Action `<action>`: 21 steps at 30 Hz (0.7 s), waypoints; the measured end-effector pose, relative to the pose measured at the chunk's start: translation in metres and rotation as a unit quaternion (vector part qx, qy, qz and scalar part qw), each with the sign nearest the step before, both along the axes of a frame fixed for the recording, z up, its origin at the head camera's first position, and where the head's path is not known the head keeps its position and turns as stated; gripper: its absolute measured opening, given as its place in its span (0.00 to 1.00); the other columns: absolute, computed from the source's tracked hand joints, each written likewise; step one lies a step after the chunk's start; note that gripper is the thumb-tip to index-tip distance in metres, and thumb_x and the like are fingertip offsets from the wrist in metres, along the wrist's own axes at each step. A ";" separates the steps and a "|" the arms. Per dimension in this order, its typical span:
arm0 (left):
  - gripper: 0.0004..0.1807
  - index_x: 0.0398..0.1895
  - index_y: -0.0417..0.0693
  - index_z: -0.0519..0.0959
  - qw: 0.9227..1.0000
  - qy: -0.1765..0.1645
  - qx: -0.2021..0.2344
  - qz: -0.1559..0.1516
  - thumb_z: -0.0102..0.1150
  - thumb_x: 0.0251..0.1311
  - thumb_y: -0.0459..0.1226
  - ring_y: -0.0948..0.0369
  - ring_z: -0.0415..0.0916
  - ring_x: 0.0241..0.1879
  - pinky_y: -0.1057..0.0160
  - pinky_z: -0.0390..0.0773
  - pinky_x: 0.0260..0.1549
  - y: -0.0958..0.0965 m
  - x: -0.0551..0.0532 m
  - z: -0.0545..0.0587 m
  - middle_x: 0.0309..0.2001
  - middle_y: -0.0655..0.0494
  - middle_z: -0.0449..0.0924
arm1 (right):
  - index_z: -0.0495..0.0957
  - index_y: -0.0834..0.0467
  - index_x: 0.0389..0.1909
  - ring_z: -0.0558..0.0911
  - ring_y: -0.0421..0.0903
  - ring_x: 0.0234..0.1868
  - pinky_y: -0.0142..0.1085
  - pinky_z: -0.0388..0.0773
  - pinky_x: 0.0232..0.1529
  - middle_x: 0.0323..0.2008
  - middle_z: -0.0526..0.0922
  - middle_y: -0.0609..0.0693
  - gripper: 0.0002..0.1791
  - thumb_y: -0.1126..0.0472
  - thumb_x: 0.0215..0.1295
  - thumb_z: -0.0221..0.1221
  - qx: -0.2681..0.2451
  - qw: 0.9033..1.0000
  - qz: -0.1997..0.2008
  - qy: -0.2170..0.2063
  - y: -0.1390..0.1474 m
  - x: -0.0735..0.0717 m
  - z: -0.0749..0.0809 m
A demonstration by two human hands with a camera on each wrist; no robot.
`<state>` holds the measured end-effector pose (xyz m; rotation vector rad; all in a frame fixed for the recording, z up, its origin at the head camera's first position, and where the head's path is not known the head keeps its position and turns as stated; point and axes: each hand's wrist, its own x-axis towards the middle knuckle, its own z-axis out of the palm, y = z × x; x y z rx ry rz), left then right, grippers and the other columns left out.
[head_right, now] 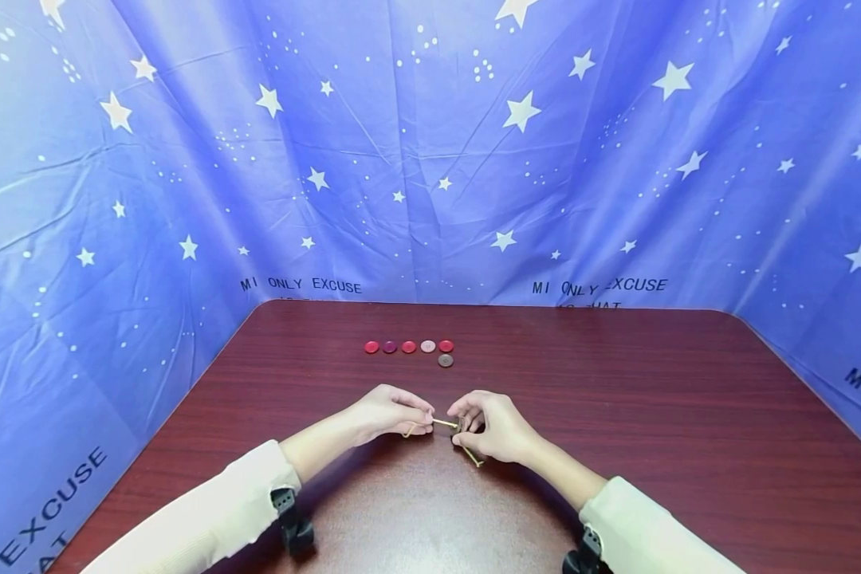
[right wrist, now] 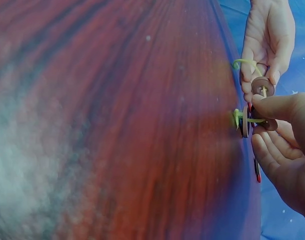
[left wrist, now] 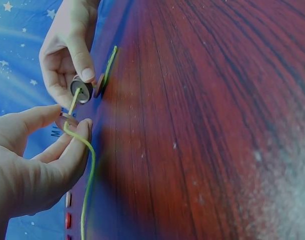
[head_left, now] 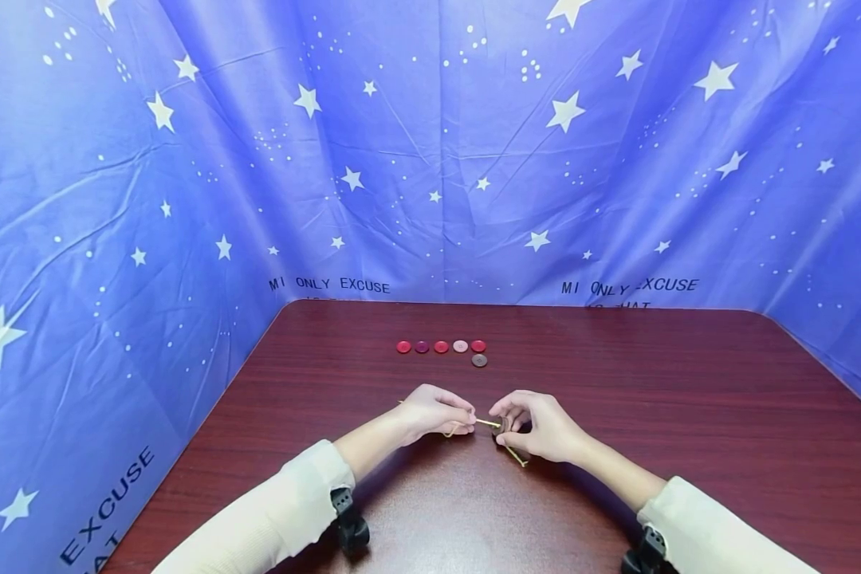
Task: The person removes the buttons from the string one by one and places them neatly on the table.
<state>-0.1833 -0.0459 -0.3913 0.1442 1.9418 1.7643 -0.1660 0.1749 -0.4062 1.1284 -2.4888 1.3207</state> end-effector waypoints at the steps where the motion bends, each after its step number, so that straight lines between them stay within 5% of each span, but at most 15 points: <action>1: 0.16 0.46 0.25 0.79 1.000 0.000 -0.002 0.000 0.63 0.55 0.27 0.63 0.83 0.33 0.66 0.85 0.39 -0.001 0.000 0.000 0.27 0.55 0.84 | 0.79 0.66 0.39 0.79 0.36 0.27 0.32 0.83 0.30 0.29 0.82 0.56 0.16 0.71 0.47 0.70 0.001 1.000 0.000 -0.001 0.000 0.000 0.000; 21: 0.17 0.48 0.26 0.78 1.000 0.000 -0.014 0.010 0.63 0.56 0.28 0.62 0.84 0.35 0.61 0.85 0.44 -0.020 -0.003 0.006 0.35 0.47 0.86 | 0.80 0.65 0.38 0.78 0.33 0.27 0.31 0.83 0.30 0.29 0.82 0.55 0.15 0.70 0.48 0.70 0.008 1.000 -0.001 -0.013 0.001 0.002 0.003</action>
